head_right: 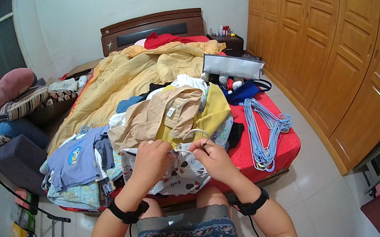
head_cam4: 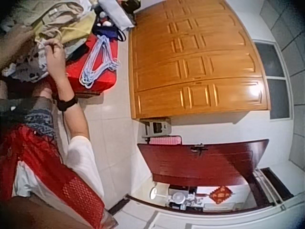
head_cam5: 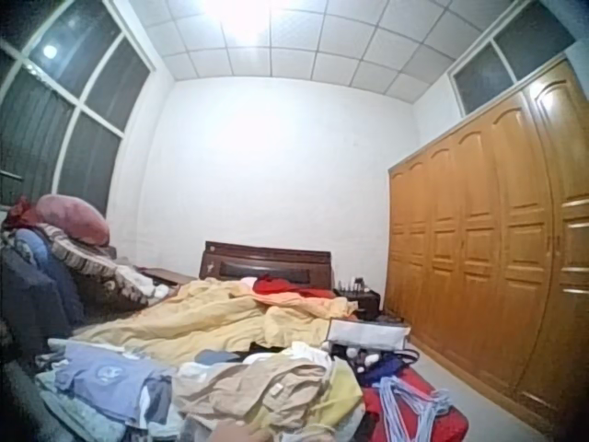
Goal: The person hangs several small items of clothing one by one onto hangers from a pile on a bed.
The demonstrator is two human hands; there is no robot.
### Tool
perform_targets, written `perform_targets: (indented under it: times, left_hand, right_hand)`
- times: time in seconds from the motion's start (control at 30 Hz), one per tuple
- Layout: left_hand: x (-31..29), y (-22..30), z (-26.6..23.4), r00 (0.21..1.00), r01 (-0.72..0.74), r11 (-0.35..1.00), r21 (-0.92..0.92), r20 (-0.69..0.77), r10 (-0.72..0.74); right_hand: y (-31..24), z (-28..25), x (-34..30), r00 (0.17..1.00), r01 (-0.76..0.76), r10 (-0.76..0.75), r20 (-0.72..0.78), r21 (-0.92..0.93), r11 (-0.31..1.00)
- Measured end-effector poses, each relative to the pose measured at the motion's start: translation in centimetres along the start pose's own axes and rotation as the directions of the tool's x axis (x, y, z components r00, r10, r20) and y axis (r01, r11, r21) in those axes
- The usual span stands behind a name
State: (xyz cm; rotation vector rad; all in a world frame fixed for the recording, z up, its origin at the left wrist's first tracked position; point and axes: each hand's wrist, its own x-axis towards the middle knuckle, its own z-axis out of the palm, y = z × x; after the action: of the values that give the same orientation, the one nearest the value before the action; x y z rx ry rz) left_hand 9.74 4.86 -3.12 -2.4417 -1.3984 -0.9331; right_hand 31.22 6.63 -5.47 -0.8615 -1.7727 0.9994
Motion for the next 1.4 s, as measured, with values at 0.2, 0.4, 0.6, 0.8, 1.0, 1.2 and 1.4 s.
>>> perform_targets:
  times: [0.2, 0.4, 0.6, 0.8, 1.0, 1.2, 1.4]
  left_hand:
    - [-0.8, -1.2, -2.0, 0.998, 0.061, 0.998, 0.028, 0.004, -0.061]
    - [-1.4, -2.8, -2.5, 1.0, 0.016, 0.994, 0.107, 0.02, -0.018]
    - [-0.5, -1.3, -0.7, 0.999, -0.031, 0.997, -0.07, 0.01, 0.032]
    - [-0.3, -0.5, 0.0, 0.999, -0.008, 0.966, -0.257, -0.044, -0.003]
    - [-0.2, -1.0, -0.2, 0.993, 0.07, 0.93, -0.36, -0.062, -0.099]
    - [-0.5, -1.6, -0.1, 0.985, 0.116, 0.912, -0.393, -0.073, -0.157]
    - [-0.9, -1.5, -0.1, 0.978, 0.143, 0.895, -0.423, -0.08, -0.194]
  right_hand:
    - [0.6, -0.9, -0.4, 0.995, -0.024, 0.032, -0.094, 0.081, 0.996]
    - [0.6, -0.3, -0.3, 0.983, 0.052, -0.04, -0.177, 0.064, 0.997]
    - [-0.4, 1.7, 0.3, 0.99, 0.033, -0.034, -0.14, -0.013, 0.999]
    - [-0.1, 2.2, 0.5, 0.99, 0.042, -0.041, -0.134, 0.004, 0.999]
    - [-1.5, 3.3, -0.3, 0.815, 0.139, -0.315, -0.486, -0.363, 0.922]
    - [0.2, 4.8, -0.9, 0.992, 0.111, -0.124, -0.029, -0.28, 0.954]
    - [2.2, 6.2, -0.4, 0.999, 0.045, -0.045, -0.001, 0.066, 0.997]
